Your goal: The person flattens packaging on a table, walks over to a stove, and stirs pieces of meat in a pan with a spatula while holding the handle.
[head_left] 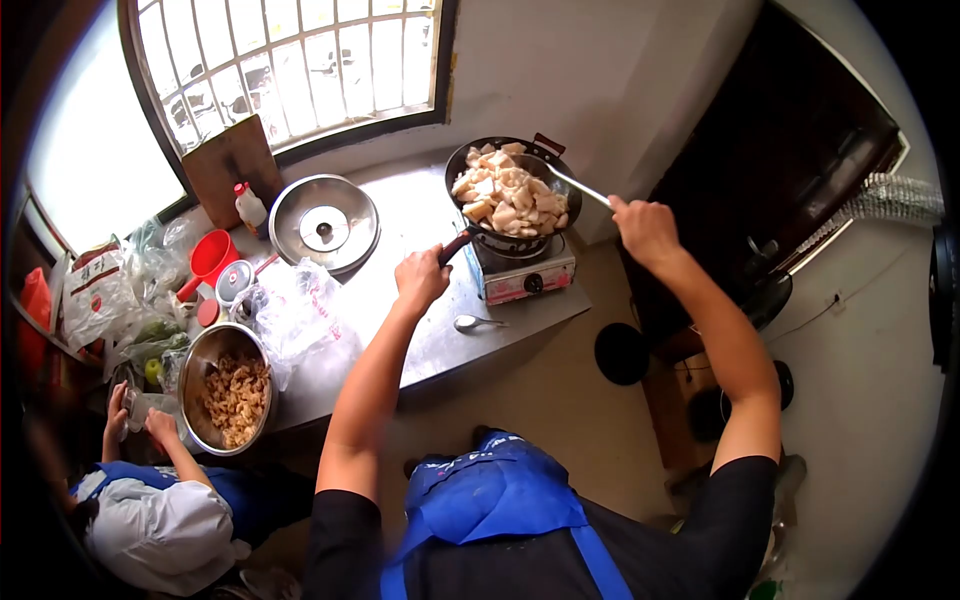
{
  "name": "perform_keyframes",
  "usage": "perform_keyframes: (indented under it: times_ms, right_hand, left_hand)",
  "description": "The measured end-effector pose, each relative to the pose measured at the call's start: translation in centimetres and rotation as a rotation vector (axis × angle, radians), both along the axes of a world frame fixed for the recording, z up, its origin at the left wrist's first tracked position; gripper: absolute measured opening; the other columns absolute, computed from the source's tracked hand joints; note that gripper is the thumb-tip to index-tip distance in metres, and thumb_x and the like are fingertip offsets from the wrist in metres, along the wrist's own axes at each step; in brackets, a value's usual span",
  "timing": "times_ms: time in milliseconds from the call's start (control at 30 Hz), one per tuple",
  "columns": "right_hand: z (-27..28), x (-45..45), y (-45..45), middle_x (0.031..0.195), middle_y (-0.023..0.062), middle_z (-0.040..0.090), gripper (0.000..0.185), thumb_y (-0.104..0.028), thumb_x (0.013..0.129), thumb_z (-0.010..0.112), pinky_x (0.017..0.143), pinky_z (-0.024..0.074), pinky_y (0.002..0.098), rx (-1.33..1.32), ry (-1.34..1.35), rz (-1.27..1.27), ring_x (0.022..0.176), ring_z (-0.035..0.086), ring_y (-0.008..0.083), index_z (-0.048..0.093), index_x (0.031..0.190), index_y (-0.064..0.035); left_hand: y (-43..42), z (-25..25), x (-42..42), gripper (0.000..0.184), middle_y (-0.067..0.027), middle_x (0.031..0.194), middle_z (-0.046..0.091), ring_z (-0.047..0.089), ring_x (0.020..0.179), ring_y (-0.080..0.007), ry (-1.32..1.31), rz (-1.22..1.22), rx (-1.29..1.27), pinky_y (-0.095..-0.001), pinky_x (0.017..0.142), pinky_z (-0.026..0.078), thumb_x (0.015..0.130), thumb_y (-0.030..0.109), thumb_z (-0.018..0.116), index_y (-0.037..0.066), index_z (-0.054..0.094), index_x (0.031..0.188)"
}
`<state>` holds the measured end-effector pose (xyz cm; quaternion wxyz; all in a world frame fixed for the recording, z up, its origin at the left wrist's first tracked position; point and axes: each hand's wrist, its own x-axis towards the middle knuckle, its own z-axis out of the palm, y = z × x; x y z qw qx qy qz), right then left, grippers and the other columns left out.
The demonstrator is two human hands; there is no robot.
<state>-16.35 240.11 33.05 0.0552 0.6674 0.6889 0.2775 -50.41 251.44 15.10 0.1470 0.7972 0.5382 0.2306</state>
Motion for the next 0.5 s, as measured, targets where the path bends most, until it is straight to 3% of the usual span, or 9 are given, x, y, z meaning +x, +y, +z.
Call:
perform_keyframes:
  times_ms: [100, 133, 233, 367, 500]
  right_hand:
    - [4.9, -0.2, -0.9, 0.085, 0.0177, 0.072, 0.031, -0.027, 0.094, 0.064, 0.073, 0.0554, 0.0485, -0.051, 0.259, -0.010, 0.080, 0.069, 0.0384, 0.070, 0.122, -0.0164]
    - [6.2, -0.2, -1.2, 0.089, 0.0165, 0.073, 0.029, -0.025, 0.093, 0.065, 0.076, 0.0554, 0.0473, -0.072, 0.292, -0.002, 0.084, 0.070, 0.0374, 0.072, 0.120, -0.0160]
    - [9.7, -1.8, -1.8, 0.094, 0.0129, 0.074, 0.028, -0.020, 0.090, 0.069, 0.081, 0.0546, 0.0444, -0.208, 0.238, -0.047, 0.090, 0.069, 0.0342, 0.074, 0.117, -0.0153]
    - [9.9, -1.6, -1.0, 0.092, 0.0127, 0.074, 0.030, -0.016, 0.086, 0.071, 0.082, 0.0545, 0.0434, -0.318, 0.219, -0.004, 0.089, 0.069, 0.0338, 0.074, 0.117, -0.0148]
    - [8.6, -2.3, 0.2, 0.088, 0.0136, 0.072, 0.026, -0.013, 0.083, 0.072, 0.079, 0.0556, 0.0449, -0.480, 0.033, 0.075, 0.088, 0.069, 0.0348, 0.076, 0.108, -0.0122]
  left_hand:
    - [0.6, -1.0, 0.7, 0.019, -0.0195, 0.085, 0.072, 0.072, 0.081, -0.0367, 0.030, 0.006, 0.097, -0.0467, 0.072, 0.056, 0.083, 0.021, 0.070, 0.006, 0.072, 0.094]
    - [1.0, -1.3, 0.9, 0.019, -0.0195, 0.085, 0.072, 0.072, 0.081, -0.0367, 0.027, 0.003, 0.094, -0.0467, 0.072, 0.056, 0.083, 0.021, 0.070, 0.006, 0.072, 0.094]
    - [1.8, -1.4, 1.1, 0.016, -0.0213, 0.081, 0.071, 0.071, 0.076, -0.0382, 0.120, -0.055, 0.103, -0.0472, 0.069, 0.056, 0.082, 0.008, 0.061, 0.001, 0.068, 0.093]
    - [2.5, -1.7, 1.0, 0.017, -0.0211, 0.083, 0.071, 0.072, 0.078, -0.0375, 0.155, -0.089, 0.121, -0.0470, 0.069, 0.056, 0.083, 0.005, 0.057, 0.004, 0.068, 0.096]
    - [2.0, -0.6, 0.7, 0.015, -0.0186, 0.085, 0.073, 0.073, 0.079, -0.0353, 0.160, -0.082, 0.067, -0.0449, 0.070, 0.058, 0.086, 0.008, 0.059, 0.007, 0.069, 0.097]
